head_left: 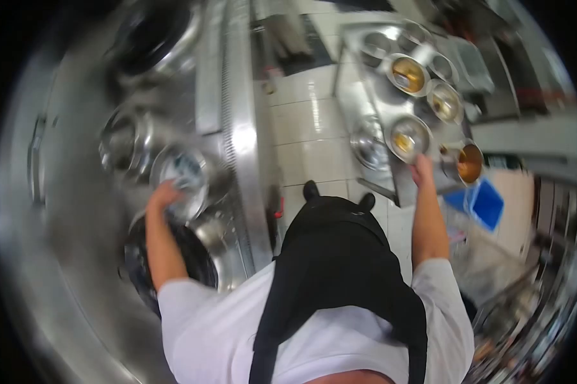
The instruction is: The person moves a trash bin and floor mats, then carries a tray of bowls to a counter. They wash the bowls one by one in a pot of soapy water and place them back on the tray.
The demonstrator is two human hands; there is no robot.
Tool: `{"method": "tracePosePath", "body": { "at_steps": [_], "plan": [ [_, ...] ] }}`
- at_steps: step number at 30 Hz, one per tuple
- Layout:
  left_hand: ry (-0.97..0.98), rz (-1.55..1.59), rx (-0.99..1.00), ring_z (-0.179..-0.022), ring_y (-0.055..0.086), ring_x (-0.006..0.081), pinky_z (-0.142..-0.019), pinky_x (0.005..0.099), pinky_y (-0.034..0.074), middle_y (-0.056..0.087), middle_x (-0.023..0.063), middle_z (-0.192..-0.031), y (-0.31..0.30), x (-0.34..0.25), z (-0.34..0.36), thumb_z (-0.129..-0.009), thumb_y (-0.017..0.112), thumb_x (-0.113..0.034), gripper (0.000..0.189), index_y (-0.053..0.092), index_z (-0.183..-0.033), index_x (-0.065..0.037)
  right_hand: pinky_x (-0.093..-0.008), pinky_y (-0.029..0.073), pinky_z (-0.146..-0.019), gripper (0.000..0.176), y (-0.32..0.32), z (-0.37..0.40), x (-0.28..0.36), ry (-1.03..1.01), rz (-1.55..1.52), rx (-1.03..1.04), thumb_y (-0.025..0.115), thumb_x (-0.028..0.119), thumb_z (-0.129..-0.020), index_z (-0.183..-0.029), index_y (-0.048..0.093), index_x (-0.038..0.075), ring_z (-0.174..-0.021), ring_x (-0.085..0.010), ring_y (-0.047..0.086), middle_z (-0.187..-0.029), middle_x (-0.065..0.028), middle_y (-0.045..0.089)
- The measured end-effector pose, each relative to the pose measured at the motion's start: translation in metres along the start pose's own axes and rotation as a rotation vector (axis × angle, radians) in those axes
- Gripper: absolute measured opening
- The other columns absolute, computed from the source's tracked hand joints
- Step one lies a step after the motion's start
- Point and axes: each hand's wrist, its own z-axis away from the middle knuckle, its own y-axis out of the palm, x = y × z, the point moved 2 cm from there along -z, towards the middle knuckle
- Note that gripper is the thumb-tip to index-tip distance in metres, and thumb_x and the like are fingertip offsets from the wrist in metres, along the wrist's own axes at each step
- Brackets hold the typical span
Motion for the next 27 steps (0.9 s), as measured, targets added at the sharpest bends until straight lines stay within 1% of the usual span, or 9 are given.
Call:
{"method": "tracePosePath", "body": {
  "at_steps": [2,4,7,9,10,14,18,22,27],
  "plan": [
    [0.123,0.386,-0.185,-0.097,0.057,0.0212,-0.088,0.0327,0.042,0.061,0.0119,-0.107,-0.026,-0.014,0.023,-0.069,0.068,-0.012,0.050,0.053,-0.115,-0.003,-0.0519,0.052,-0.078,0.042,0.029,0.025,0.051,0.049,-0.449,0.095,0.037,-0.007,-0.077,-0.118,0.038,-0.005,-0.098,-0.0341,0.058,-0.110,-0.0211,0.052],
    [0.206,0.545,-0.290,-0.098,0.055,0.0197,-0.088,0.0319,0.042,0.059,0.0101,-0.106,-0.063,-0.110,0.060,-0.070,0.068,-0.010,0.056,0.046,-0.120,-0.004,-0.0510,0.055,-0.074,0.045,0.037,0.023,0.070,0.160,-0.565,0.189,0.034,-0.008,-0.075,-0.120,0.030,-0.011,-0.097,-0.0386,0.058,-0.111,-0.0280,0.048],
    [0.493,0.331,-0.443,-0.101,0.053,0.0223,-0.087,0.0330,0.043,0.052,0.0109,-0.111,-0.059,-0.254,0.045,-0.072,0.067,-0.011,0.062,0.037,-0.126,-0.007,-0.0501,0.055,-0.074,0.049,0.047,0.032,0.100,0.068,-0.484,0.266,0.033,-0.008,-0.077,-0.125,0.033,0.002,-0.091,-0.0346,0.061,-0.113,-0.0198,0.051],
    [0.724,0.581,-0.321,-0.107,0.049,0.0260,-0.092,0.0360,0.040,0.047,0.0126,-0.116,-0.026,-0.370,0.019,-0.071,0.070,-0.020,0.068,0.035,-0.128,-0.010,-0.0494,0.055,-0.072,0.050,0.045,0.036,0.111,0.069,-0.508,0.283,0.033,-0.008,-0.077,-0.126,0.033,0.007,-0.091,-0.0333,0.061,-0.114,-0.0181,0.051],
    [0.877,0.348,-0.504,-0.114,0.044,0.0256,-0.097,0.0369,0.036,0.041,0.0115,-0.121,-0.003,-0.417,-0.011,-0.069,0.070,-0.023,0.071,0.035,-0.130,-0.011,-0.0486,0.056,-0.070,0.052,0.042,0.038,0.118,0.080,-0.522,0.299,0.034,-0.007,-0.078,-0.127,0.033,0.011,-0.091,-0.0320,0.061,-0.115,-0.0165,0.051],
    [0.926,0.322,-0.320,-0.119,0.041,0.0300,-0.099,0.0361,0.034,0.041,0.0156,-0.128,0.128,-0.585,-0.097,-0.068,0.073,-0.026,0.056,0.053,-0.118,-0.008,-0.0471,0.057,-0.066,0.053,0.011,0.035,0.133,0.026,-0.491,0.353,0.036,-0.007,-0.078,-0.127,0.031,0.012,-0.090,-0.0316,0.061,-0.116,-0.0169,0.050],
    [0.938,-0.035,-0.535,-0.111,0.047,0.0313,-0.092,0.0407,0.039,0.051,0.0152,-0.116,0.168,-0.649,-0.124,-0.067,0.072,-0.021,0.034,0.066,-0.098,-0.008,-0.0492,0.056,-0.060,0.059,-0.038,0.008,0.148,0.038,-0.410,0.267,0.044,-0.003,-0.077,-0.131,0.028,0.015,-0.089,-0.0330,0.060,-0.116,-0.0182,0.049],
    [0.930,0.295,-0.583,-0.105,0.047,0.0301,-0.088,0.0385,0.043,0.050,0.0098,-0.111,0.173,-0.708,-0.145,-0.070,0.067,-0.018,0.025,0.067,-0.094,-0.010,-0.0525,0.055,-0.059,0.063,-0.065,-0.018,0.188,-0.160,-0.144,0.128,0.044,0.001,-0.078,-0.134,0.022,0.017,-0.083,-0.0336,0.061,-0.112,-0.0179,0.050],
    [1.039,-0.140,-0.958,-0.094,0.054,0.0305,-0.083,0.0381,0.044,0.053,0.0126,-0.102,0.137,-0.745,-0.137,-0.068,0.065,-0.014,0.022,0.063,-0.089,-0.006,-0.0462,0.055,-0.062,0.041,-0.089,-0.026,0.227,-0.184,-0.111,0.173,0.037,0.022,-0.094,-0.134,0.028,0.015,-0.090,-0.0315,0.058,-0.110,-0.0158,0.052]
  ]
}}
